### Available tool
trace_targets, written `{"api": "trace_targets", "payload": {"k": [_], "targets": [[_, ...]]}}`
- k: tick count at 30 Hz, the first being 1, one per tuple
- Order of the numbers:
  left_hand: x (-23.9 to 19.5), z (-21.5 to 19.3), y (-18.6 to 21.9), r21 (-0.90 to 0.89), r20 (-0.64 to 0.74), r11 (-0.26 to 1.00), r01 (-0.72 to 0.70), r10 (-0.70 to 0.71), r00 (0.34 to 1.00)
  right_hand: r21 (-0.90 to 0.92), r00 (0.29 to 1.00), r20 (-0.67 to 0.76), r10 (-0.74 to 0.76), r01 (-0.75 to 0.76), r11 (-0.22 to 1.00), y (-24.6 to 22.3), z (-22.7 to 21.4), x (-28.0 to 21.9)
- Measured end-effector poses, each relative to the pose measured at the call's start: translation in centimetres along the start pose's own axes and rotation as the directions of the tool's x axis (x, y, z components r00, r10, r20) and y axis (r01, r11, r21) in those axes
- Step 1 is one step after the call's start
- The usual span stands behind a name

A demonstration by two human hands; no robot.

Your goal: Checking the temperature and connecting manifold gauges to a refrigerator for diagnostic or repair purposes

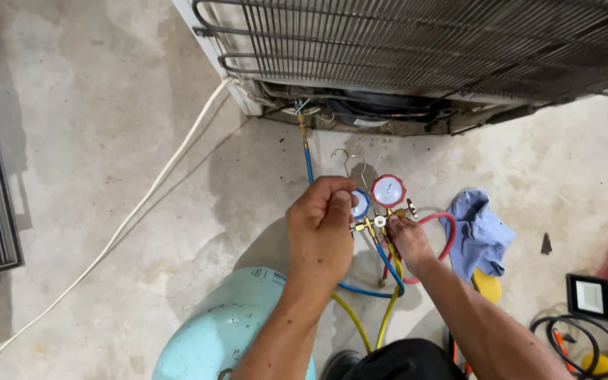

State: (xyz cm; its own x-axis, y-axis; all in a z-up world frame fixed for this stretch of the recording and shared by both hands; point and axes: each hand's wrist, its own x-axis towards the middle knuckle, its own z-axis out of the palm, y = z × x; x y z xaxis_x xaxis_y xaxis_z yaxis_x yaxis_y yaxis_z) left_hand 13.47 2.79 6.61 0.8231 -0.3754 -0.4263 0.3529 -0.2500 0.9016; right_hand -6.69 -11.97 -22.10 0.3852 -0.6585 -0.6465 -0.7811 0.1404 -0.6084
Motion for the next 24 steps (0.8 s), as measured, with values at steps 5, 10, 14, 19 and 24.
{"api": "trace_targets", "payload": {"k": [5,10,14,19,24], "targets": [[0.3,-0.5,0.8,-0.058,-0.028,0.998,-0.008,0.007,1.000,0.048,0.991,-0.061,0.118,-0.115,0.992,0.2,1.9,1.4],[0.3,-1.0,0.9,0.082,-0.078,0.973,-0.216,0.223,0.972,0.238,0.980,-0.029,0.198,-0.186,0.953,2.6,3.9,6.7],[0.3,-0.5,0.1,0.200,-0.090,0.926,-0.321,0.343,0.935,-0.019,0.990,0.030,0.140,-0.140,0.990,5.6,4.5,9.3],[1.4,1.1,-2.0,0.376,0.027,0.816,-0.439,0.464,0.885,-0.452,0.991,0.103,0.083,-0.027,0.892,4.5,2.7,9.7],[1.9,1.3,-3.3,0.456,0.026,0.795,-0.401,0.438,0.898,-0.267,0.979,0.127,0.159,-0.121,0.956,1.3,0.0,6.0]]}}
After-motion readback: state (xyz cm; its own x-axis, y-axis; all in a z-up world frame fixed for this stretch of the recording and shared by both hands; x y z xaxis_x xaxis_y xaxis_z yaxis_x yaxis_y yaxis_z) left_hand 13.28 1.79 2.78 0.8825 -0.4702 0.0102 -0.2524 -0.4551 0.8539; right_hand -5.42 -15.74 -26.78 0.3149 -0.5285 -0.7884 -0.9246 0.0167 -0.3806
